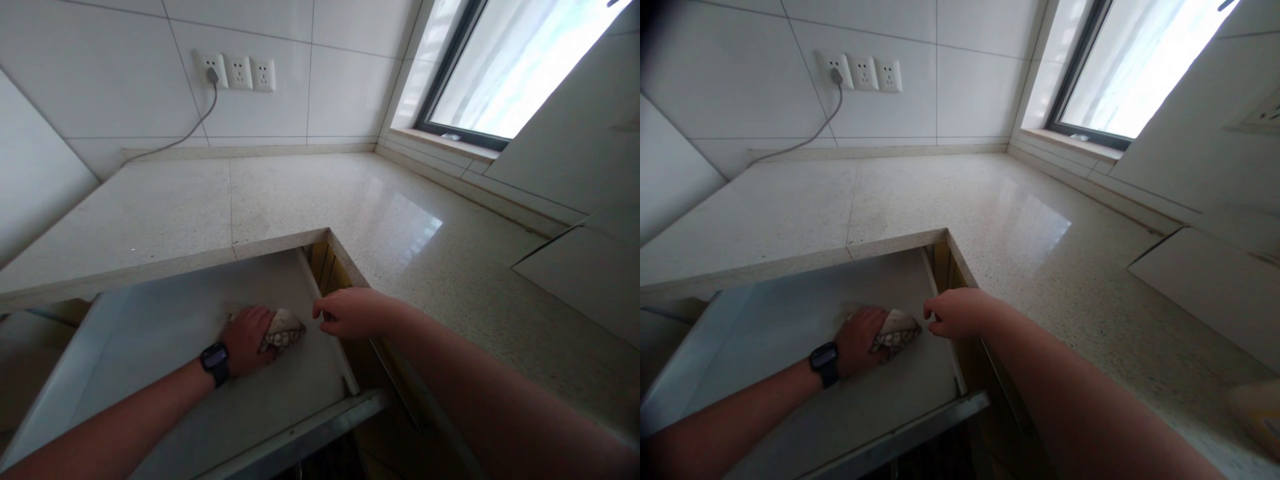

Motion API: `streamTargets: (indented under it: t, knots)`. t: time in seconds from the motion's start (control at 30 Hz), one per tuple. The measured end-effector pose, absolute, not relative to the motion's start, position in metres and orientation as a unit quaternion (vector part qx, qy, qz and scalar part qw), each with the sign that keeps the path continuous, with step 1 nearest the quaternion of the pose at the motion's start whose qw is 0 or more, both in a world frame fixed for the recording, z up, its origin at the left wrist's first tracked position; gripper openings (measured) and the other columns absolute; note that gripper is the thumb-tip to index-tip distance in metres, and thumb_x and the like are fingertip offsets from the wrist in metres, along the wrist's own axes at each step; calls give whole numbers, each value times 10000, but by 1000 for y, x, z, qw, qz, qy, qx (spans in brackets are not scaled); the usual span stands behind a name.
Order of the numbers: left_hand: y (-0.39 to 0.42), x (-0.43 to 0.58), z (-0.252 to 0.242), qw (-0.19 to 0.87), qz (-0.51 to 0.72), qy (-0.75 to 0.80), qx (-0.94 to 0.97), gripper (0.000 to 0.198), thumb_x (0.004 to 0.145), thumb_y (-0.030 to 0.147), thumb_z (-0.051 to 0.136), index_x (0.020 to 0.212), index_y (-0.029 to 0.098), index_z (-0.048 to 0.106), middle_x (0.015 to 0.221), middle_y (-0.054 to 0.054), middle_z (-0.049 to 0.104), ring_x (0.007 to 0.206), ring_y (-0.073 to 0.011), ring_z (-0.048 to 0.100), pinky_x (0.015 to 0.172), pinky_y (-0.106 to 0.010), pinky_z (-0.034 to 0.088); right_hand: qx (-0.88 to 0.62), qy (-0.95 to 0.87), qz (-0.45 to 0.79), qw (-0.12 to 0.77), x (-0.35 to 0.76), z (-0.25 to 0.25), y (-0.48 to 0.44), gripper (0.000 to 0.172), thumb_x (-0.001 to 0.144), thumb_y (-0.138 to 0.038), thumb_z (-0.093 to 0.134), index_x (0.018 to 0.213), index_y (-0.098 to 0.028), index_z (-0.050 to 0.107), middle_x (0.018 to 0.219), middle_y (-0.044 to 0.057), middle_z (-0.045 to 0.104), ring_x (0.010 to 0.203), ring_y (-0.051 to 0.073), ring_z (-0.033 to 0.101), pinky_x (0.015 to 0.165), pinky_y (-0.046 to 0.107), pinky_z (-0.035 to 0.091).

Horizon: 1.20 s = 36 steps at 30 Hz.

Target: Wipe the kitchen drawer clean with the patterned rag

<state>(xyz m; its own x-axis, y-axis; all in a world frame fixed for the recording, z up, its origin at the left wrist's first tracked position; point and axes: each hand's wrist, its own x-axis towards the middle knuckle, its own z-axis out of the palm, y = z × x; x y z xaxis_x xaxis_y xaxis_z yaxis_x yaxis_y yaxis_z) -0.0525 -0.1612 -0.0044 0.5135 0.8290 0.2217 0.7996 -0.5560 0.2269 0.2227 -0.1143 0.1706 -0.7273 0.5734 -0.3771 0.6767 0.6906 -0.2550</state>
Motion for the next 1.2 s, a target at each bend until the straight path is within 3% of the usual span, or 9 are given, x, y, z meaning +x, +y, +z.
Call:
streamTargets:
  t: [0.13,0.33,0.67,0.83,1.0,1.2]
  knots:
    - [-126,-104,-16,-2,139,526,839,550,796,420,638,1259,142,539,1267,-180,587,1179,-347,540,1027,-468,424,342,909,-194,135,224,170,-114,345,882,-374,533,1177,-251,663,1007,51,745,930,225,679,737,317,461]
    - [-104,-156,-14,-47,134,636,759,385,849,452,572,1096,156,567,1041,-151,643,1007,-327,610,887,-422,475,344,910,-194,128,225,167,-113,337,877,-385,532,1159,-257,664,999,42,743,911,227,678,721,323,460]
    - [-132,-151,-18,-44,138,598,788,286,835,398,575,1004,168,579,1009,-160,629,997,-342,594,890,-455,470,349,907,-194,135,224,166,-113,344,878,-384,540,1176,-262,662,1018,55,738,929,223,675,743,315,465]
    - [-164,-147,-30,-34,156,526,835,495,801,389,599,1229,147,544,1223,-183,608,1143,-358,555,1006,-511,439,351,907,-190,135,223,167,-113,349,876,-392,535,1177,-265,660,1016,52,739,930,228,676,739,321,464]
    - [-225,-109,-27,-11,176,437,882,672,715,410,636,1326,176,485,1265,-171,591,1166,-371,535,1038,-568,386,353,906,-185,143,223,167,-113,352,877,-394,533,1174,-259,667,1019,67,737,917,230,679,739,323,468]
    - [-253,-67,2,149,129,328,924,634,618,379,647,1232,247,558,1129,-134,637,997,-319,580,938,-514,450,342,912,-182,134,225,165,-112,357,884,-389,521,1182,-255,664,1022,68,733,913,232,678,736,325,470]
